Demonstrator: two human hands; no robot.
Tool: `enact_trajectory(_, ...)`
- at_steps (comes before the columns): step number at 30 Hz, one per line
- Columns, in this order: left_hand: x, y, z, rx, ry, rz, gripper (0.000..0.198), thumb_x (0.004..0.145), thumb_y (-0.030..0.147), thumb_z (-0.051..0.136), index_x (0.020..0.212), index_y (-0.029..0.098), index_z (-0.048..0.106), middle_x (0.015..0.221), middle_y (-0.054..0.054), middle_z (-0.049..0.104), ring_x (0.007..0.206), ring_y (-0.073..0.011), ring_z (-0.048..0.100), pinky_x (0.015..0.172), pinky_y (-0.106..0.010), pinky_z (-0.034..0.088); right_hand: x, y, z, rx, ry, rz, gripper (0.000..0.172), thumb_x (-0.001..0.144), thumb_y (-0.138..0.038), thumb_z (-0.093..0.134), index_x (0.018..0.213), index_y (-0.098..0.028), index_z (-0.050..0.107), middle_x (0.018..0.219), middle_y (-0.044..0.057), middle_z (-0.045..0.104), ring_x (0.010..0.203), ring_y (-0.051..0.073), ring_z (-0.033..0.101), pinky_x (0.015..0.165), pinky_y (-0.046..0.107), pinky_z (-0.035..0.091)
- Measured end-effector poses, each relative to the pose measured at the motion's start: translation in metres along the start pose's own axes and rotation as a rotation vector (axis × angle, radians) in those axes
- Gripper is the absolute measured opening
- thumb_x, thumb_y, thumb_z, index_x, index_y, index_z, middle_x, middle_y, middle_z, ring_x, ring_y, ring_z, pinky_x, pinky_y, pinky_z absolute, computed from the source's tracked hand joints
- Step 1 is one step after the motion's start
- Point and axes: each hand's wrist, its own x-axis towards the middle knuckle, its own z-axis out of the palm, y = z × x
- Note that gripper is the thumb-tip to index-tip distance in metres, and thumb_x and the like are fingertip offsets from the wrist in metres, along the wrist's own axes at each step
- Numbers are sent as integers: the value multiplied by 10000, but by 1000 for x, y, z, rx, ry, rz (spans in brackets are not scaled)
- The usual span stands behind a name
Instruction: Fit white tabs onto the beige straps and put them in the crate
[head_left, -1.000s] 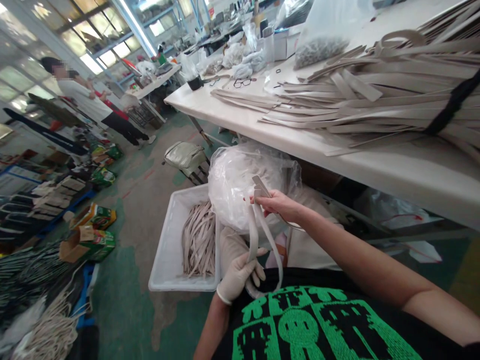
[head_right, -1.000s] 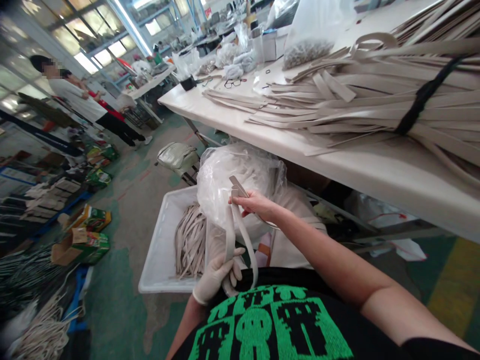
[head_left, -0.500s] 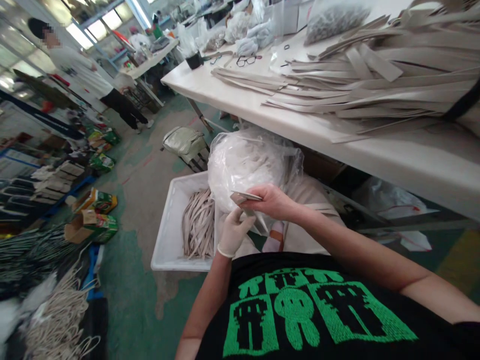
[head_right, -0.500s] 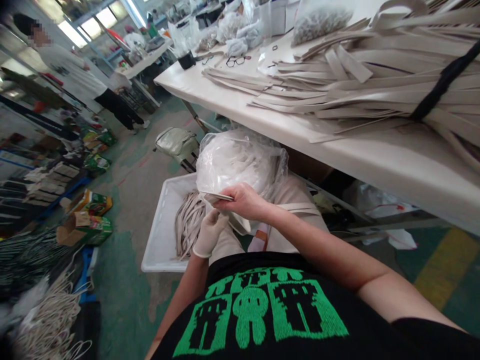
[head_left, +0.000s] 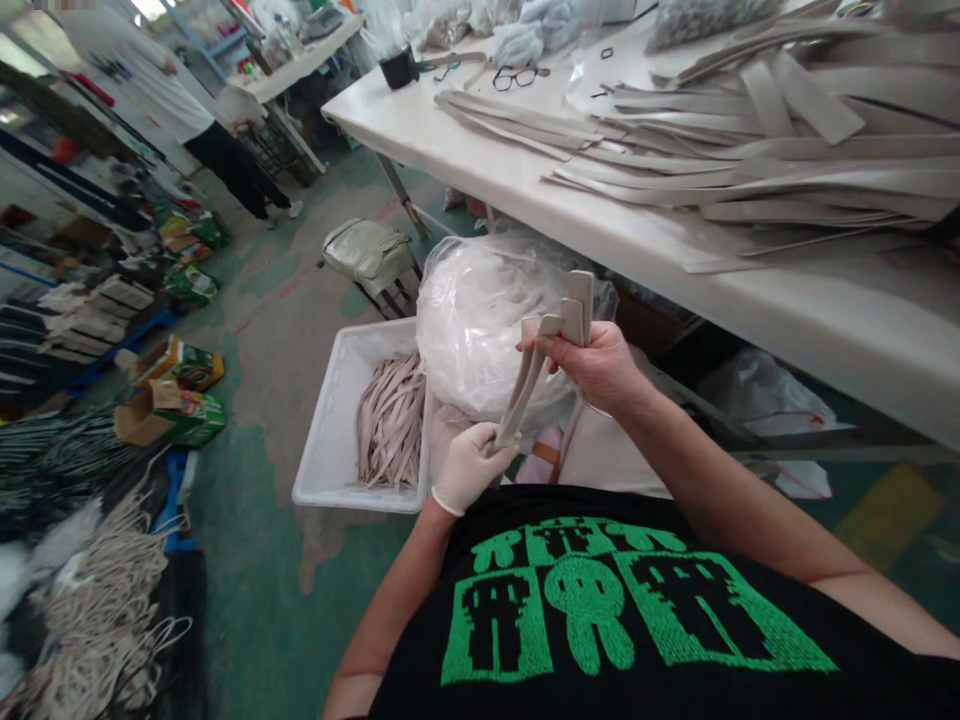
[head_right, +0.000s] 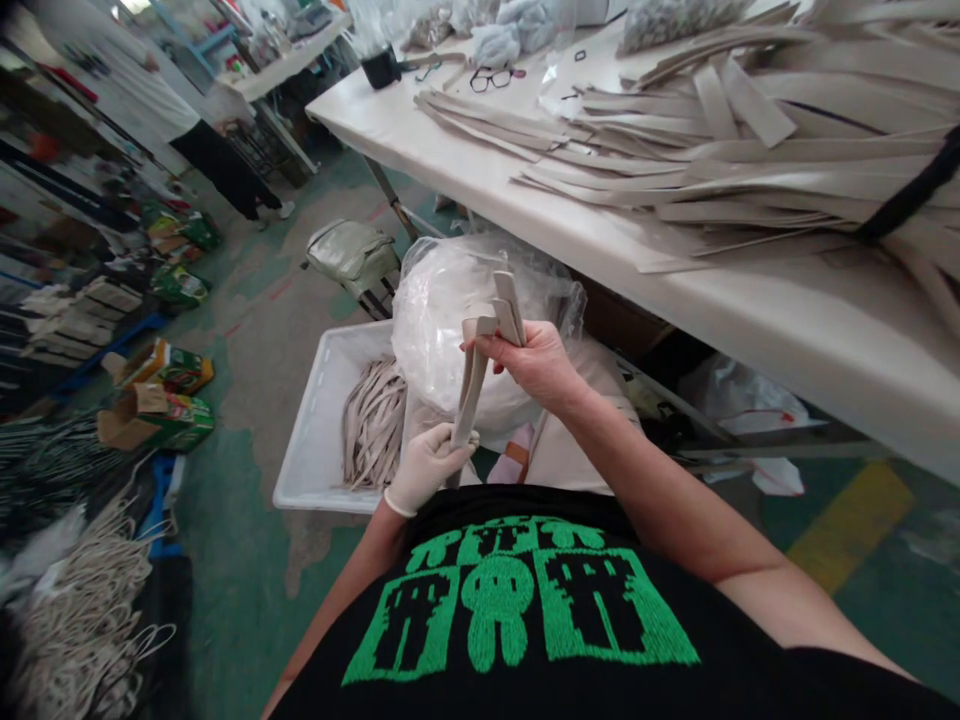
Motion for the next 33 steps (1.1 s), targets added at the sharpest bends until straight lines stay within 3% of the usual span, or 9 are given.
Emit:
enact_trajectory(5,-25,-20,-28,-276,-314,-204,403,699,449,812,927,123,748,797,-74,727,762,-188,648,761,-280,481,5,4,-4,10,79,60,286,693,-432,811,727,-166,712,821,83,740,677,172,619,490,253,426)
enact_trajectory(9,-50,-51,-52,-583,-321,-189,617,653,583,805,1016,92,718,806,-105,717,735,-208,673,740,-316,533,2,16,-1,54,60,144,271,652,-396,858,695,-166,722,783,86,732,629,151,587,475,252,418)
enact_trajectory(12,-66,-72,-64,-868,-135,-178,693,668,602,786,1141,111,662,870,-99,708,709,-196,676,759,-388,583,0,24,3,92,43,128,257,632,-395,875,677,-181,740,820,89,742,705,178,624,477,246,443)
enact_trajectory(15,-73,-79,-76,-1045,126,-180,557,758,417,775,1226,155,621,961,-82,719,763,-164,685,785,-349,593,-3,28,7,66,-33,111,232,674,-408,849,721,-195,767,1008,105,759,775,193,650,495,249,493)
enact_trajectory(18,-71,-74,-95,-1177,460,-102,311,896,216,605,1203,189,644,976,-50,745,790,-119,693,819,-273,583,-9,32,15,-27,-159,114,229,732,-436,803,764,-211,778,1097,96,750,754,185,659,520,265,540)
enact_trajectory(22,-76,-52,-137,-1210,793,135,329,968,139,444,1217,236,636,995,-4,766,696,-34,663,738,-130,549,-19,47,25,-98,-295,167,221,770,-445,768,801,-226,778,1144,81,741,857,219,696,510,248,553)
enact_trajectory(27,-107,-3,-201,-854,1021,520,306,951,193,528,1241,269,589,1354,19,631,606,33,557,511,-37,424,-30,75,14,-189,-223,251,285,816,-487,709,873,-219,790,1026,74,763,850,221,684,503,243,556)
enact_trajectory(30,-116,28,-233,-451,1259,624,406,920,130,561,1295,284,540,1366,43,613,618,5,559,466,-74,394,-37,87,-1,-218,-163,313,313,797,-522,718,823,-218,786,948,72,762,802,214,665,495,247,556)
enact_trajectory(33,-105,47,-266,-38,1361,655,556,893,55,536,1404,250,439,1312,42,636,612,-33,575,467,-127,404,-44,93,-11,-185,-129,396,346,778,-561,726,822,-220,770,914,79,754,846,228,668,492,240,556)
